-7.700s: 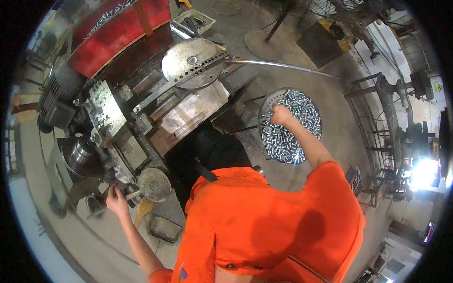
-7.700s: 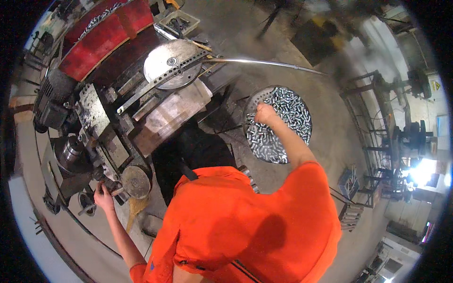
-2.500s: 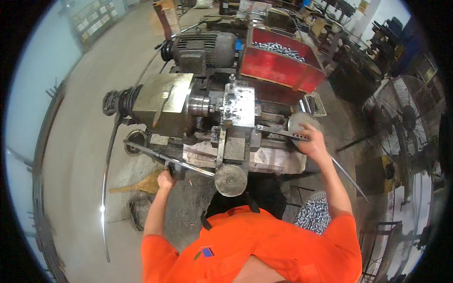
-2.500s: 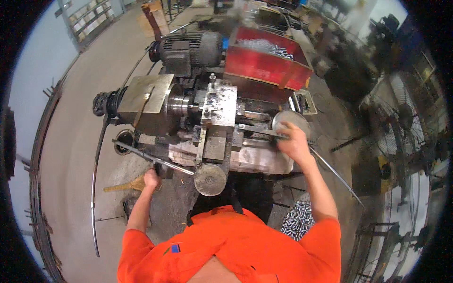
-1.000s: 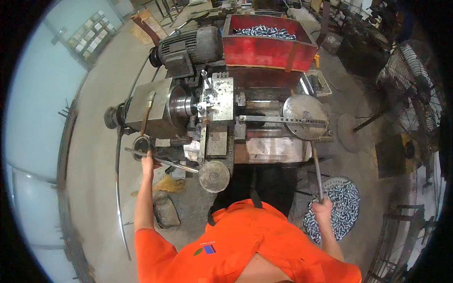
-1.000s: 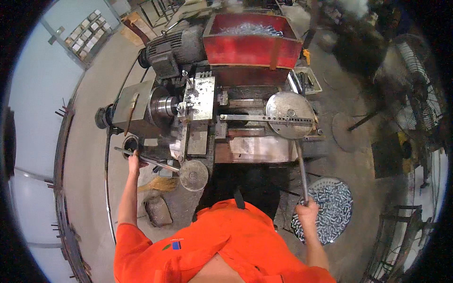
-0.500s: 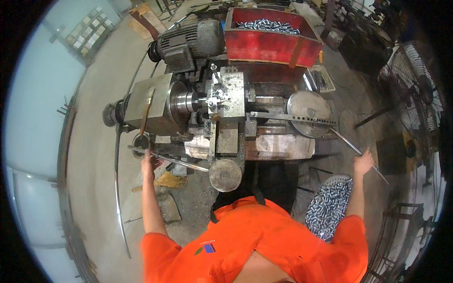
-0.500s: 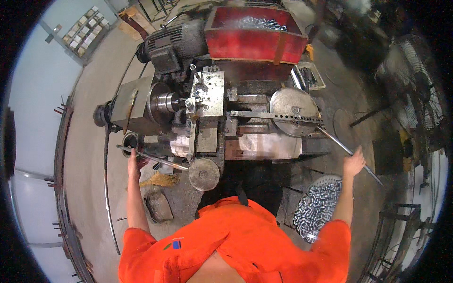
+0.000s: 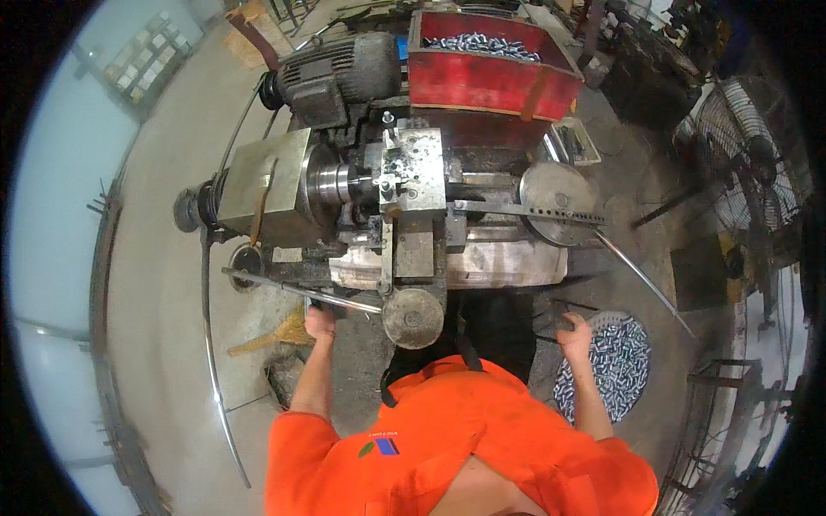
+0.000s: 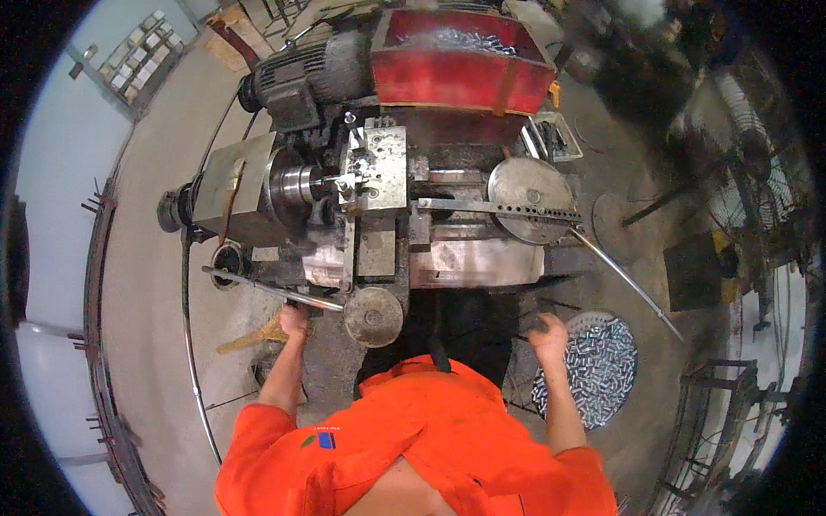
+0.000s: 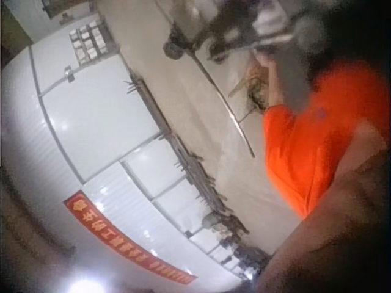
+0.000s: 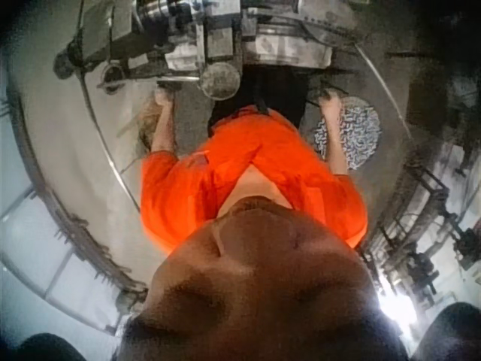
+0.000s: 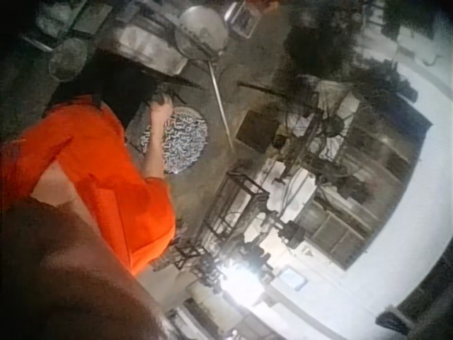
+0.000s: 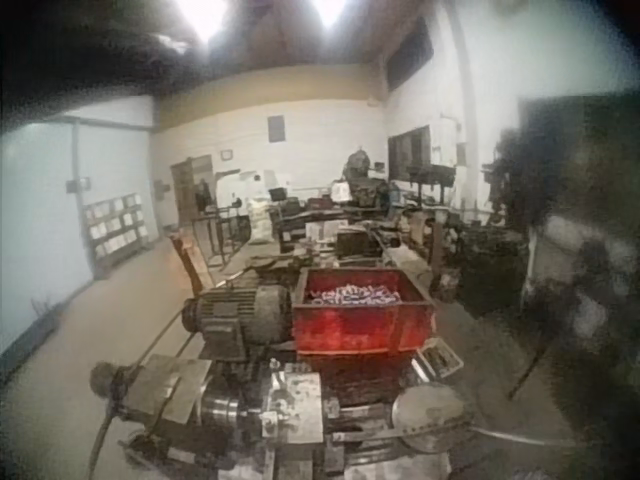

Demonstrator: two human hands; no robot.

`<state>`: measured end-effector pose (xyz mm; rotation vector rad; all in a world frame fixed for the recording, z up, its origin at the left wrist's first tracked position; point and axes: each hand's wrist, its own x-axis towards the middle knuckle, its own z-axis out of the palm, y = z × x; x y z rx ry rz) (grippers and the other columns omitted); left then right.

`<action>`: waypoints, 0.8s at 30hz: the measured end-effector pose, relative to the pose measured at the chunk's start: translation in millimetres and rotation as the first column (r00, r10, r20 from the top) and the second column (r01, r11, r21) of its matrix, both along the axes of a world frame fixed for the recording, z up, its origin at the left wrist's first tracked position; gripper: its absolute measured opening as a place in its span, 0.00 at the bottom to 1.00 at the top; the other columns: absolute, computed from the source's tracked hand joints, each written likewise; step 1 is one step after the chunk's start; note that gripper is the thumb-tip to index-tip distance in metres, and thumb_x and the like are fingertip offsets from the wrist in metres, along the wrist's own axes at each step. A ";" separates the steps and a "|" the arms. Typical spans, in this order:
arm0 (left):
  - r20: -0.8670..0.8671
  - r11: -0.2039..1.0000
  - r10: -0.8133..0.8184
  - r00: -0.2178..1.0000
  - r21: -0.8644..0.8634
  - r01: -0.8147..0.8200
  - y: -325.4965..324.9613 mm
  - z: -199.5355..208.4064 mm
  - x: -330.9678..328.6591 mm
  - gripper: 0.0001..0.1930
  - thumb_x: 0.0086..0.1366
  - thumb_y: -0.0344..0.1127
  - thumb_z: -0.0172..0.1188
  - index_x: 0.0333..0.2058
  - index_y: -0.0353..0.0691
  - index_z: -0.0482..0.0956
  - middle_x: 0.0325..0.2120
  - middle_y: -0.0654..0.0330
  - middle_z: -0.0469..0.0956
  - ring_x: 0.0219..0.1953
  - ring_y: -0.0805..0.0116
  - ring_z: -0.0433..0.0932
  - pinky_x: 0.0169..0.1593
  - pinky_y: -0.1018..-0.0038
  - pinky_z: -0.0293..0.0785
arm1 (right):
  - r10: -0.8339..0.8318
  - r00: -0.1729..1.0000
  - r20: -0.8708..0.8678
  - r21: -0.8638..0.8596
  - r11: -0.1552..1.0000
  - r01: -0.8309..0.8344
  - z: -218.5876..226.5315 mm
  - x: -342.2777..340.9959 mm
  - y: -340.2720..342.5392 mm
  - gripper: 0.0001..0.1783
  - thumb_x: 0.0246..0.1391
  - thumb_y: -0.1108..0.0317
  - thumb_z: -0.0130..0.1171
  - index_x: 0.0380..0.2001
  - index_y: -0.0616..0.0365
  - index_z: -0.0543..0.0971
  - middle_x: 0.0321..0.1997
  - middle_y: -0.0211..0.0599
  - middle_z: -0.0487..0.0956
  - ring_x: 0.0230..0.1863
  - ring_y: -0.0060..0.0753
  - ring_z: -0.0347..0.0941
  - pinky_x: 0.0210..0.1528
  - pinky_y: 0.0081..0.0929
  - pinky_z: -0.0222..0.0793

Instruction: The person operates a metal turning machine by inserting small metal rods into the chuck, activating the machine with a lever, and then removing the processed parts. The finished parts are collected in a red bin on the machine.

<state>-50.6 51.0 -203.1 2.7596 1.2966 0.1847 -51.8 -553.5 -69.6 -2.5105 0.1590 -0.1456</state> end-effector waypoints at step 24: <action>0.298 0.970 -0.242 0.923 0.096 0.224 106.0 287.5 -79.8 0.17 0.58 0.43 0.57 0.44 0.44 0.75 0.25 0.52 0.78 0.32 0.52 0.77 0.35 0.61 0.72 | 0.829 0.517 0.211 -0.266 0.558 -0.786 224.1 222.3 326.8 0.17 0.29 0.64 0.57 0.28 0.58 0.81 0.33 0.45 0.79 0.40 0.49 0.73 0.44 0.36 0.69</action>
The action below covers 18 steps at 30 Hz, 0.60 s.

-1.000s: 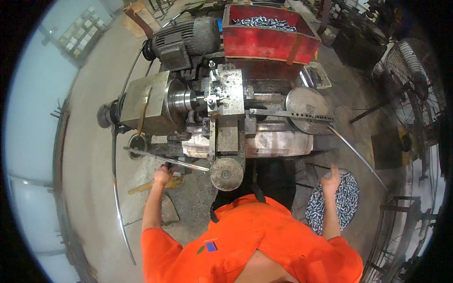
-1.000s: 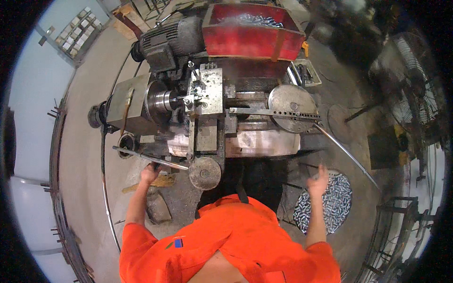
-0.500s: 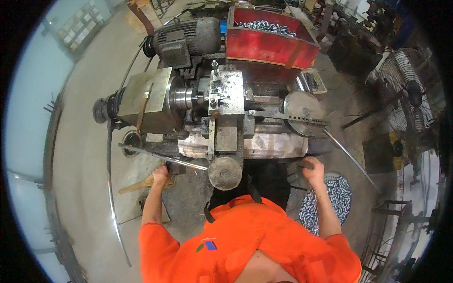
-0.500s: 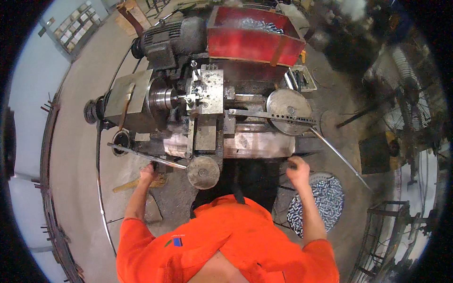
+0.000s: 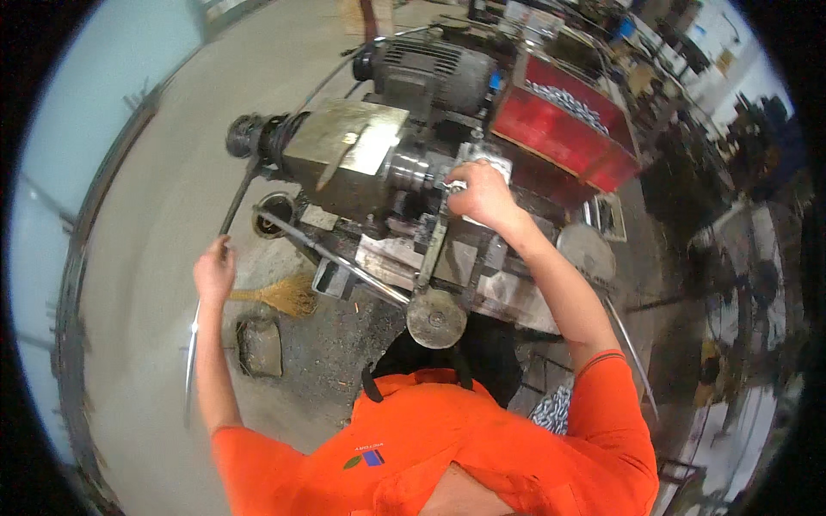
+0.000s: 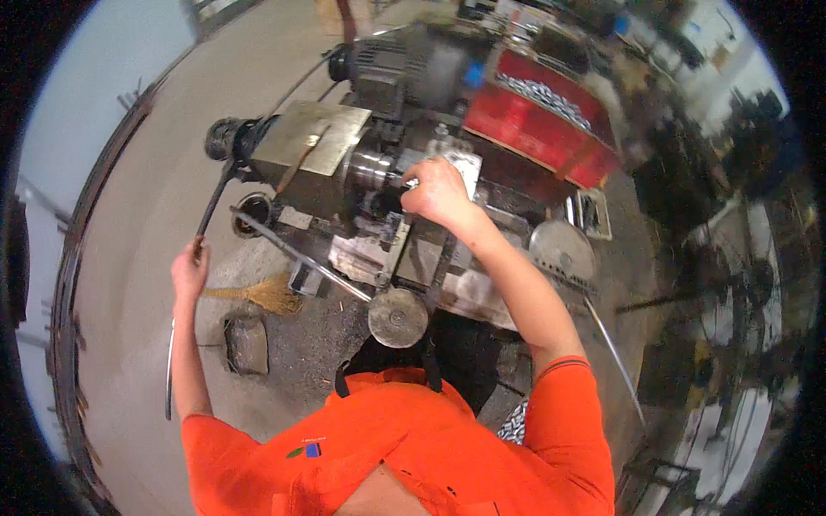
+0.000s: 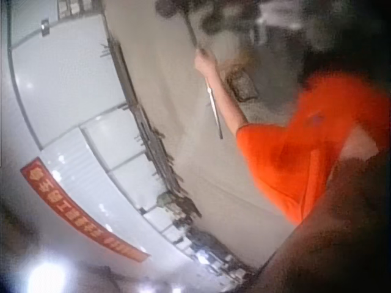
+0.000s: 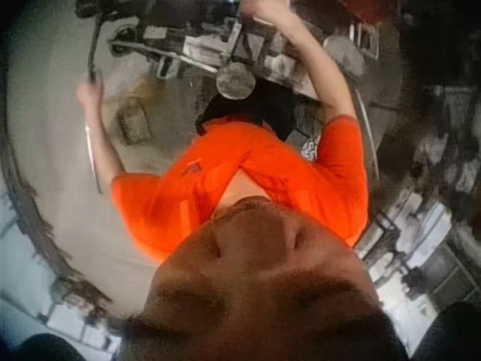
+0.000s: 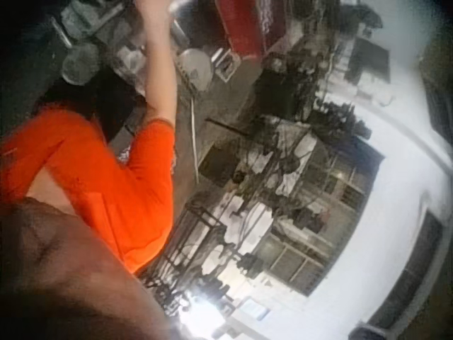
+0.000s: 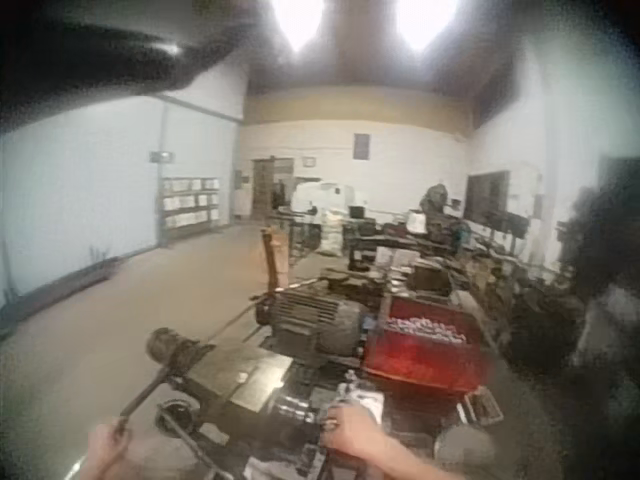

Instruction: The person operates a metal turning machine by inserting small metal rods into the chuck, activating the machine with a lever, and then removing the processed parts. The finished parts are collected in a red bin on the machine.

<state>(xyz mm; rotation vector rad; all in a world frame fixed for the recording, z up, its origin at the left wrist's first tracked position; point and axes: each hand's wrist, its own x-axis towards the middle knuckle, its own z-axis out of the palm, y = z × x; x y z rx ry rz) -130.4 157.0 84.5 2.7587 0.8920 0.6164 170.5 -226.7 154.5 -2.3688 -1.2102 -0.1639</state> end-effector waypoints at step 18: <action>-0.340 0.949 0.314 0.886 0.146 -0.281 108.5 -46.2 -86.2 0.12 0.51 0.40 0.57 0.26 0.35 0.79 0.25 0.44 0.77 0.30 0.46 0.77 0.36 0.56 0.73 | -0.199 0.968 -0.151 -0.204 0.965 0.167 -23.4 -0.9 61.0 0.13 0.23 0.64 0.54 0.17 0.58 0.82 0.25 0.51 0.78 0.34 0.53 0.73 0.41 0.39 0.70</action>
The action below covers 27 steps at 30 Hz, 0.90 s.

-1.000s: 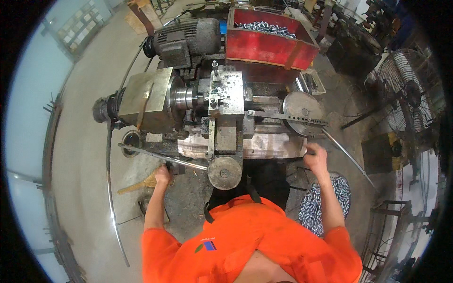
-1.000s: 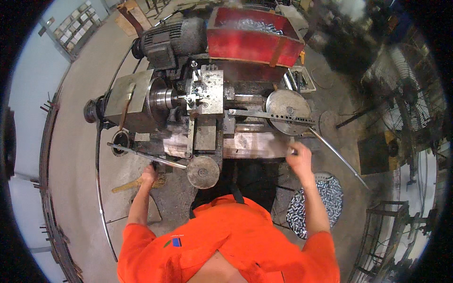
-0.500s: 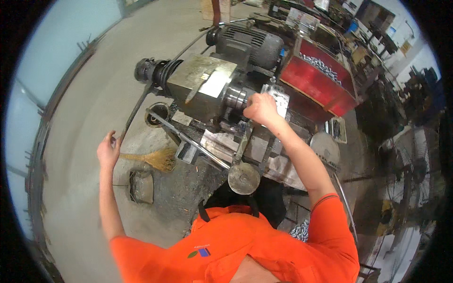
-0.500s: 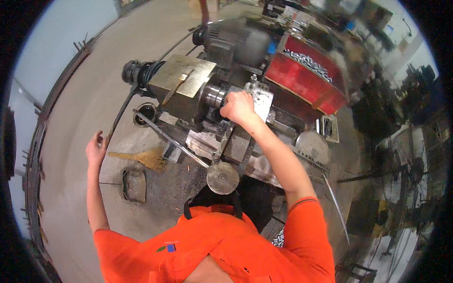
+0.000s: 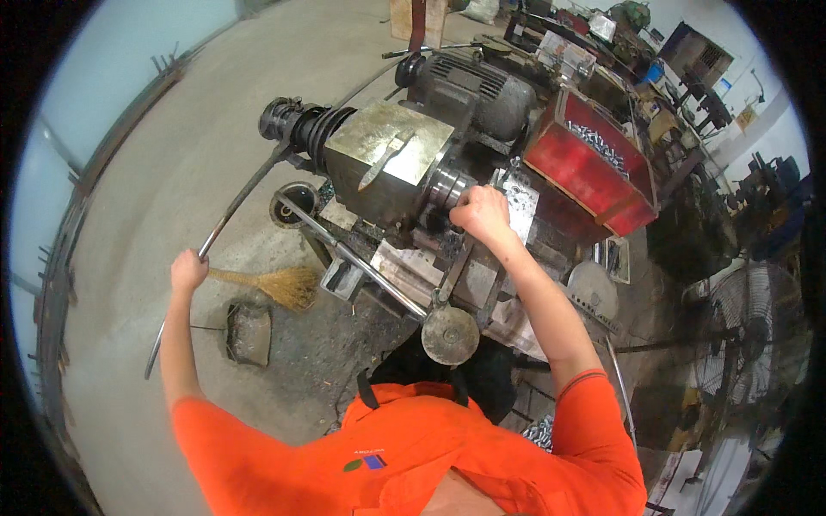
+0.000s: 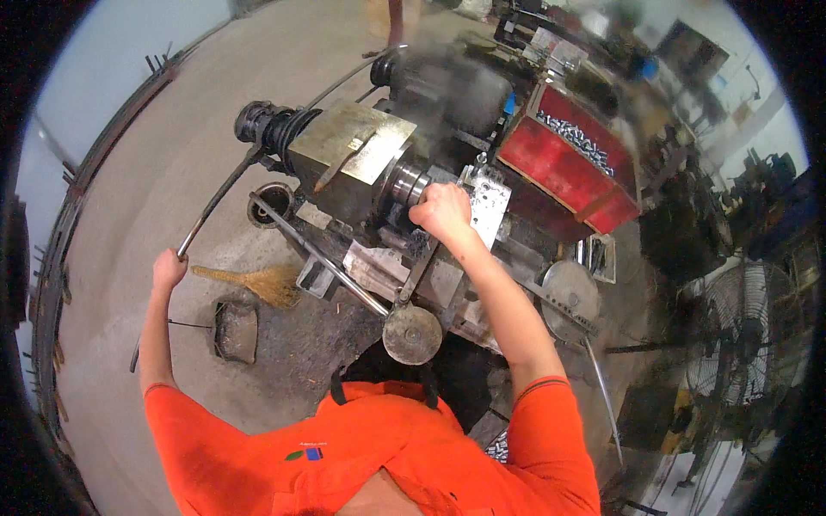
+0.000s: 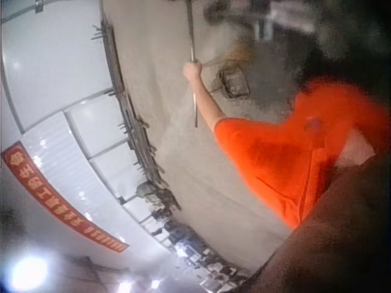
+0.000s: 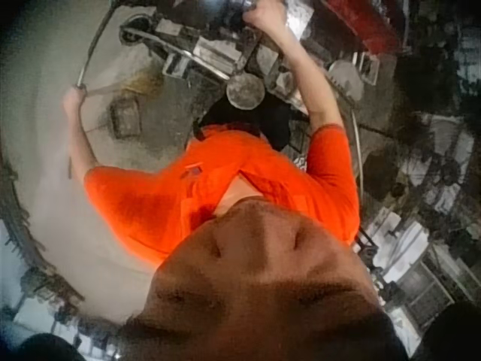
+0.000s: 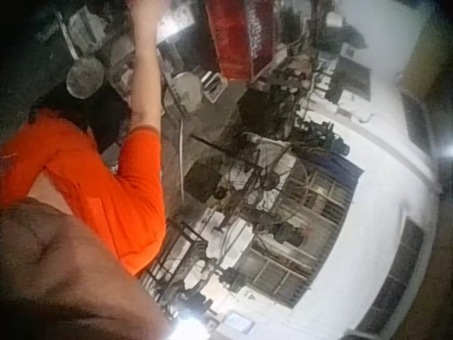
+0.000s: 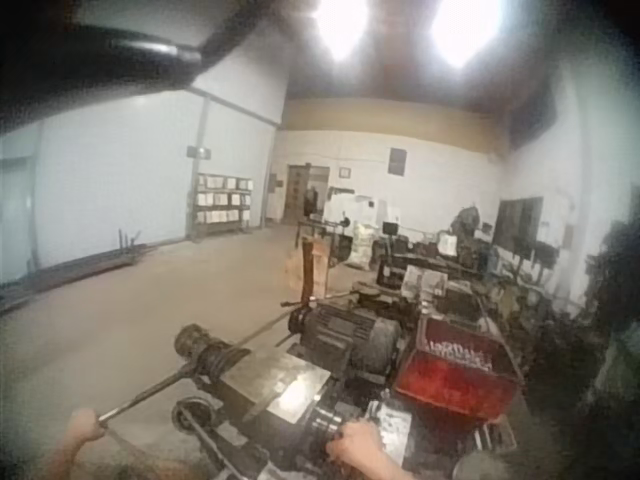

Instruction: The person operates a metal turning machine by inserting small metal rods into the chuck, activating the machine with a lever, and then removing the processed parts. The finished parts are collected in a red bin on the machine.

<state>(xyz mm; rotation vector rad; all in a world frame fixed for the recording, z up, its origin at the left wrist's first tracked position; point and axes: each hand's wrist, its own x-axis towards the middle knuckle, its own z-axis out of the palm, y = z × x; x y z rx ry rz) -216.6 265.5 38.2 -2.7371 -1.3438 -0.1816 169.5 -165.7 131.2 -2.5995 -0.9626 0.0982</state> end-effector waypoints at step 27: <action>0.146 0.941 0.267 0.953 -0.252 -0.225 -139.7 23.4 16.4 0.15 0.51 0.45 0.57 0.31 0.39 0.77 0.29 0.46 0.78 0.35 0.46 0.77 0.40 0.56 0.71 | 0.112 0.979 0.173 -0.187 0.979 -0.079 -1.7 7.5 0.0 0.15 0.28 0.62 0.57 0.20 0.62 0.81 0.29 0.50 0.79 0.41 0.48 0.74 0.49 0.37 0.66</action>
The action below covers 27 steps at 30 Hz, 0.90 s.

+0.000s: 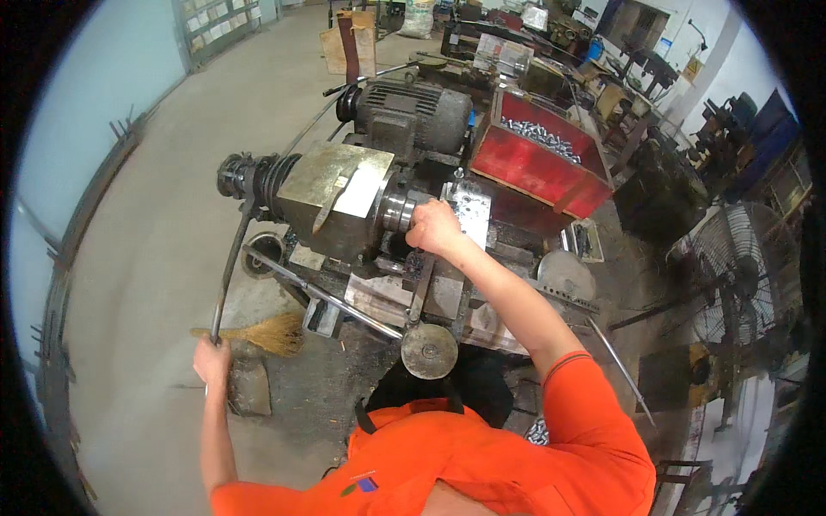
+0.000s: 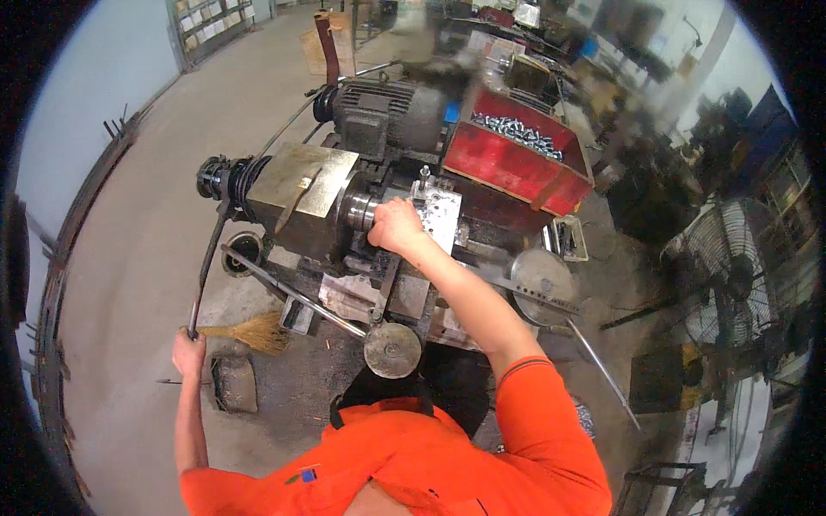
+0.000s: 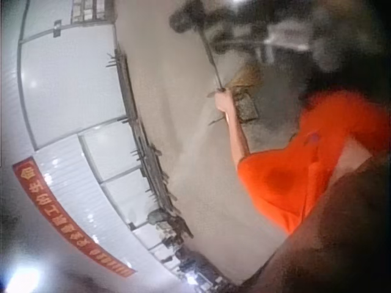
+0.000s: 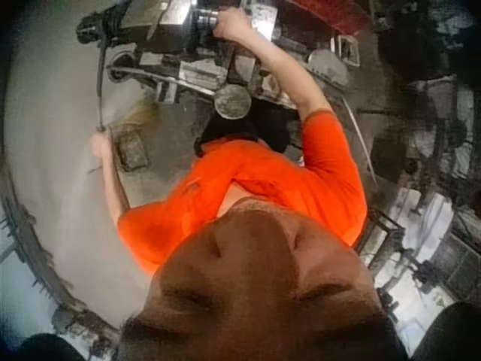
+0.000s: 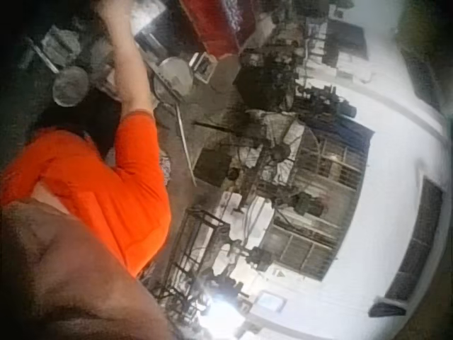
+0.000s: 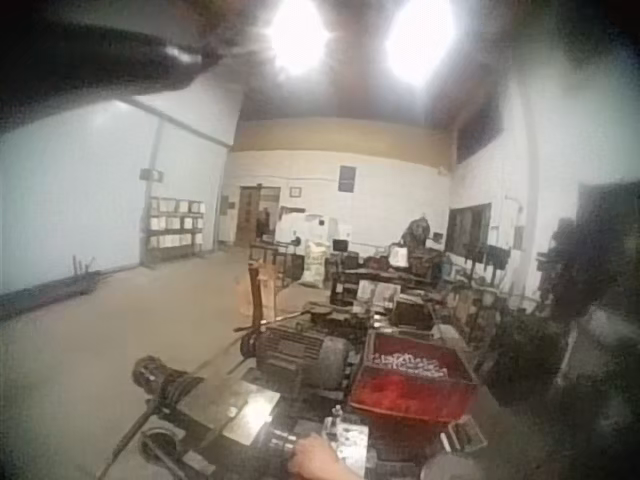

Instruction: The person operates a metal turning machine by inserting small metal rods into the chuck, activating the machine with a lever, and then removing the processed parts. The finished parts are collected in a red bin on the machine.

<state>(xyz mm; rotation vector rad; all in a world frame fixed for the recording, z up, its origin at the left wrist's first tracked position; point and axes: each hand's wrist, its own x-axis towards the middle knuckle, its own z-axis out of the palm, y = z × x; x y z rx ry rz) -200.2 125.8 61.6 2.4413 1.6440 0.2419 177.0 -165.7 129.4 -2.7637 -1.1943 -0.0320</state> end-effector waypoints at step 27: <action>0.033 0.602 -0.788 0.615 0.252 0.758 -93.1 50.9 94.2 0.19 0.55 0.39 0.60 0.45 0.38 0.73 0.26 0.51 0.78 0.27 0.51 0.77 0.32 0.62 0.72 | -0.061 0.996 0.065 0.586 0.810 0.011 16.1 -21.0 -198.9 0.27 0.26 0.68 0.58 0.39 0.61 0.78 0.55 0.44 0.70 0.54 0.48 0.66 0.56 0.36 0.63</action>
